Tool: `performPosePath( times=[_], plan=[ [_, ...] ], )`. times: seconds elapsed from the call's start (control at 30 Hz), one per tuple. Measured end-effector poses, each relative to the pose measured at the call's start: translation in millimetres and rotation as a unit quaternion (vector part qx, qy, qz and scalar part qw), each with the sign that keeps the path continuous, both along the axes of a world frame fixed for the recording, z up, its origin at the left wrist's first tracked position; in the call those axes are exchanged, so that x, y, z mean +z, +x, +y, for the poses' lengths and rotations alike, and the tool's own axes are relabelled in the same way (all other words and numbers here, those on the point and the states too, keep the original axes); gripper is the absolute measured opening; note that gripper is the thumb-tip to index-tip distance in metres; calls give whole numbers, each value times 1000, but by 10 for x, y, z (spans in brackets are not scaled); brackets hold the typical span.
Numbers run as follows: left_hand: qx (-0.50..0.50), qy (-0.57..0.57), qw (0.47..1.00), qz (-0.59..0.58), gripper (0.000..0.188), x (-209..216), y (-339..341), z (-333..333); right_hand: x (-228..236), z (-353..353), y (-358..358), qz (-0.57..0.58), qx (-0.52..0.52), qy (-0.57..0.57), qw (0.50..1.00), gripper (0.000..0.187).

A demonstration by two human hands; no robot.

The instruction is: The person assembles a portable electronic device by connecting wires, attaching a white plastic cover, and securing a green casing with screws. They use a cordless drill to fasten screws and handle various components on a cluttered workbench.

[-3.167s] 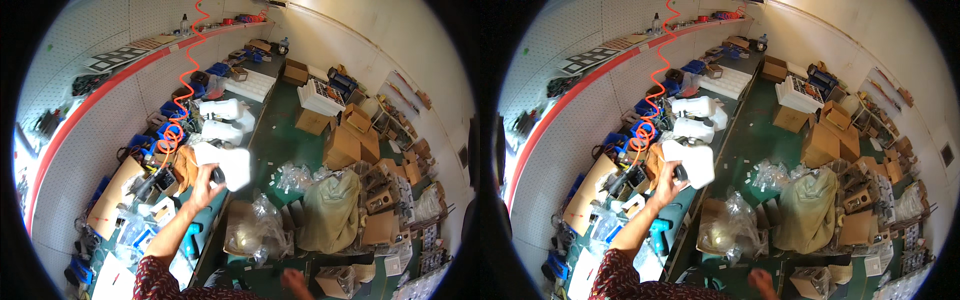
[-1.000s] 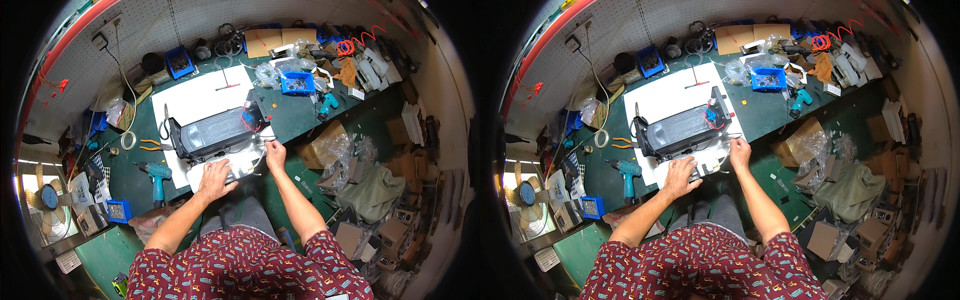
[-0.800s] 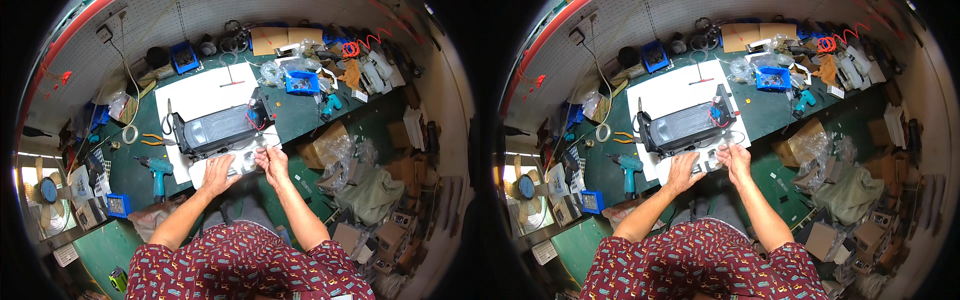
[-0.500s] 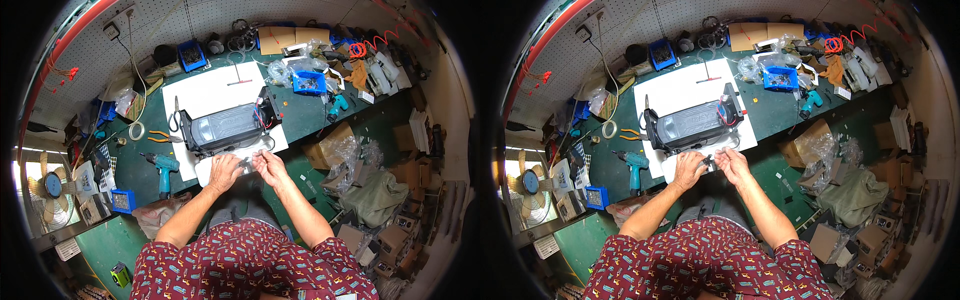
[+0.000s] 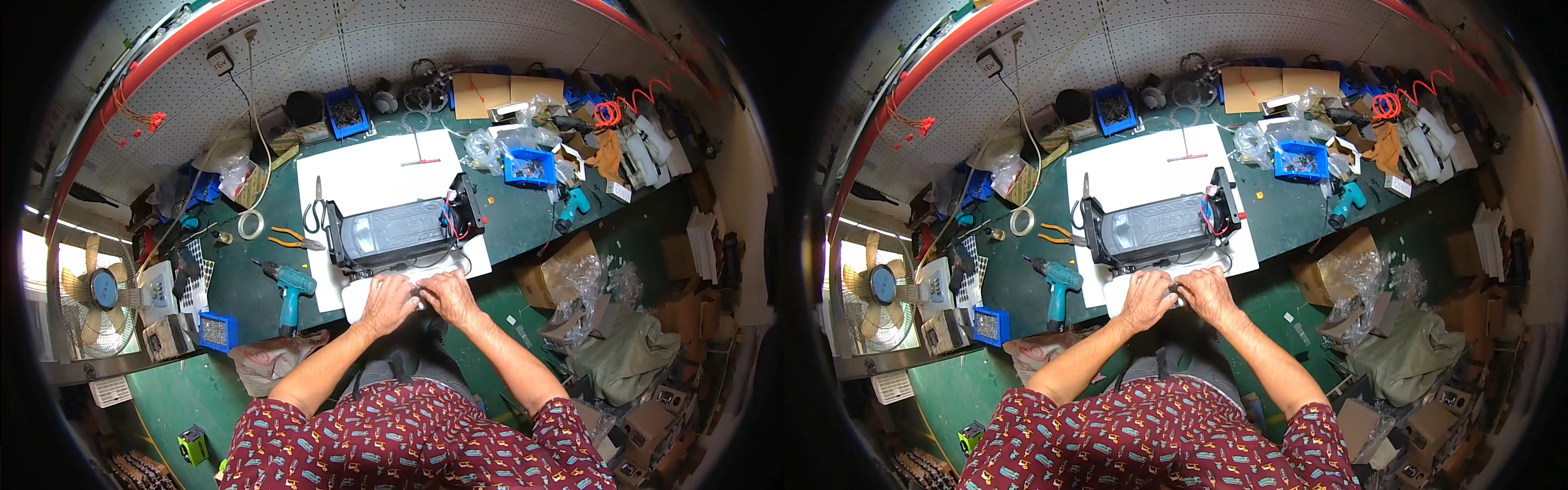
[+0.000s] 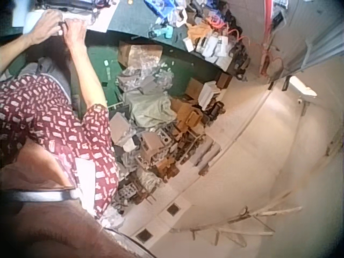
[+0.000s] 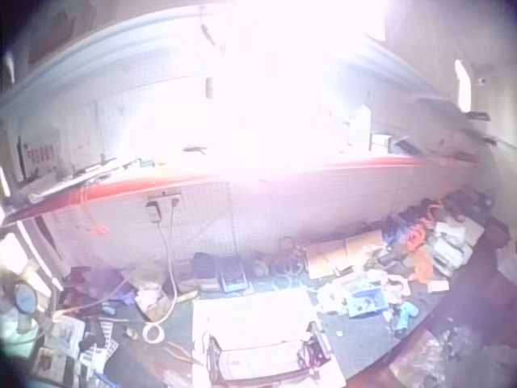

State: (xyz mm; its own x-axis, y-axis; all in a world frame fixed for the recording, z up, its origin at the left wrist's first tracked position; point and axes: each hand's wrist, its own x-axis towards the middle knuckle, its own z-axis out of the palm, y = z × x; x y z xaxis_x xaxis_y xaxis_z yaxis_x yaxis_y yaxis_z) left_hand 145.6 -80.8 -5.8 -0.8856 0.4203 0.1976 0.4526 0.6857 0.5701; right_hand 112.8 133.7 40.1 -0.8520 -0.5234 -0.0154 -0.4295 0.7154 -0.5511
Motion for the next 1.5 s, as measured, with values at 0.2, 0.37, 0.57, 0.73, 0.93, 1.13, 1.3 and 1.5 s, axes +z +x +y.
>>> performPosePath(
  times=[0.2, 0.37, 0.57, 0.73, 0.93, 1.13, 1.3, 1.5],
  plan=[
    [-13, -65, 998, -9, 91, 75, 26, -10, -141, 388, -167, -217, -150, -97, 960, 24],
    [-7, -151, 987, -47, 110, 104, -27, 76, -256, 633, -283, -264, -65, -94, 958, 26],
    [-6, -168, 984, -63, 109, 137, -42, 75, -304, 703, -272, -293, -30, -96, 951, 24],
    [-4, -165, 985, -52, 111, 118, -41, 74, -262, 675, -251, -273, -13, -90, 958, 23],
    [-5, -172, 984, -54, 111, 126, -75, 84, -398, 705, -216, -134, 94, -66, 984, 24],
    [-3, -193, 979, -68, 110, 138, -110, 100, -399, 711, -323, -21, 189, -12, 982, 22],
    [-16, -212, 974, -73, 109, 86, -131, 92, -434, 667, -404, -3, 241, -32, 970, 23],
    [-26, -233, 969, -79, 108, 94, -145, 115, -424, 592, -504, -6, 296, -40, 954, 23]
  ],
)
